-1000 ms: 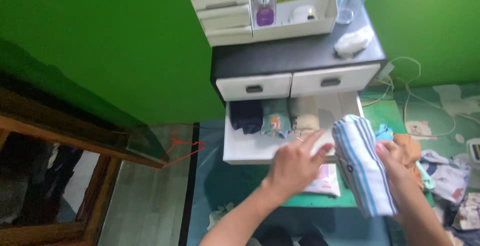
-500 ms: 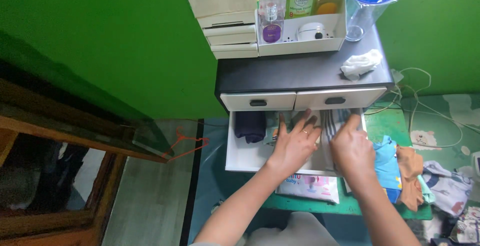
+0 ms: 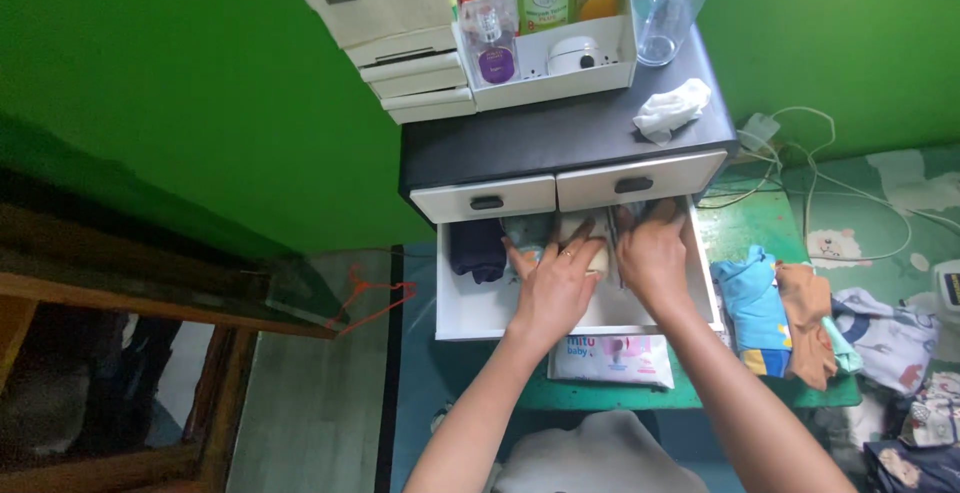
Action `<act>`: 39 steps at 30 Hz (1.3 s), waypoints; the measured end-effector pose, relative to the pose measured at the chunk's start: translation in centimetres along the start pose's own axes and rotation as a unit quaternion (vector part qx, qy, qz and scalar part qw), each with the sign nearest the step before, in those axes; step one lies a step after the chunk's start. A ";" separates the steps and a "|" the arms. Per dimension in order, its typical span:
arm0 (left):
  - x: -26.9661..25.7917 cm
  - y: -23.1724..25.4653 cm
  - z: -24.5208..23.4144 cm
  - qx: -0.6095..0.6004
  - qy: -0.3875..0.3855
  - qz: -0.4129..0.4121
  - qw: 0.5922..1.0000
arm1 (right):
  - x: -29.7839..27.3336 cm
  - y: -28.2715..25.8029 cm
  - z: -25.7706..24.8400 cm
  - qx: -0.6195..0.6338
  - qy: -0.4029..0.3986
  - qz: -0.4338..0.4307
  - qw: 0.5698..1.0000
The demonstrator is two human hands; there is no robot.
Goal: Fold various pieces of baby clothing and organize them into a storage drawer.
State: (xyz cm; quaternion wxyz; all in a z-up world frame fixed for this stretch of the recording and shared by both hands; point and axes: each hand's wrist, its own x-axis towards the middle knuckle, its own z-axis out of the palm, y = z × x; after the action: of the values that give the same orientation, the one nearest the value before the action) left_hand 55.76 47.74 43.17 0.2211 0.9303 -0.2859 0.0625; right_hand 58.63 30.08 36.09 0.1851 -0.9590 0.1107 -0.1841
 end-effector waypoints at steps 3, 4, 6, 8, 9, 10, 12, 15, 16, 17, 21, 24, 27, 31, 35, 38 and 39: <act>0.1 -0.4 -0.5 0.009 0.036 0.001 0.999 | 1.3 -0.8 -2.2 0.151 -0.048 0.123 0.980; -0.2 -0.5 -0.8 -0.002 0.020 -0.002 1.000 | 1.5 0.0 -1.7 0.145 -0.115 0.175 0.967; -1.1 -1.5 -1.4 -0.012 0.004 -0.013 1.000 | 1.6 0.7 -1.2 0.136 -0.188 0.221 0.947; -2.2 -3.1 -1.9 -0.035 0.007 -0.010 0.999 | 1.4 0.7 -1.5 0.289 -0.029 0.098 0.952; -2.7 -3.6 -2.1 -0.034 0.010 -0.017 0.999 | 1.6 1.0 -0.9 0.290 -0.034 0.093 0.952; -3.2 -4.1 -2.4 -0.016 0.059 -0.051 0.997 | 1.7 1.2 -0.2 0.343 -0.019 0.105 0.933; -3.8 -4.6 -3.3 0.004 0.108 -0.092 0.990 | 1.9 1.6 0.8 0.396 -0.010 0.116 0.911; -4.0 -4.6 -4.2 0.081 0.152 -0.135 0.976 | 2.0 2.7 2.3 0.518 -0.005 0.086 0.851; -3.9 -4.6 -4.1 0.061 0.135 -0.147 0.978 | 2.1 3.2 3.0 0.517 -0.024 0.109 0.849; -3.8 -4.7 -4.0 0.041 0.117 -0.159 0.979 | 2.3 3.8 3.6 0.515 -0.043 0.133 0.846; -4.3 -4.9 -4.0 0.021 0.124 -0.150 0.981 | 2.3 2.8 2.9 0.379 -0.093 0.205 0.898; -4.3 -4.7 -4.1 0.005 0.128 -0.143 0.981 | 2.3 3.4 4.1 0.080 -0.191 0.111 0.972; -4.0 -4.3 -4.6 -0.001 0.121 -0.142 0.982 | 2.1 -0.1 1.1 0.213 -0.162 0.212 0.940; -3.9 -3.0 -5.6 0.065 0.108 -0.155 0.980 | 1.7 0.7 1.2 -0.051 -0.060 -0.051 0.996; -2.8 -0.5 -7.3 0.053 0.131 -0.020 0.990 | 3.1 -2.1 -1.7 0.026 -0.221 0.204 0.953; -1.7 -1.4 -3.9 0.092 0.133 0.102 0.982 | 2.8 1.4 2.0 0.049 -0.191 0.129 0.972; -1.4 -1.8 -3.6 0.092 0.133 0.106 0.981 | 2.8 2.2 2.7 0.050 -0.188 0.133 0.972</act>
State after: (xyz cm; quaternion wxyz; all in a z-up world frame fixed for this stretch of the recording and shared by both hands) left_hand 55.66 51.38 45.37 0.1631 0.8944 -0.3441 0.2344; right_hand 61.90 28.17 33.74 0.2730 -0.9427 0.1906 0.0207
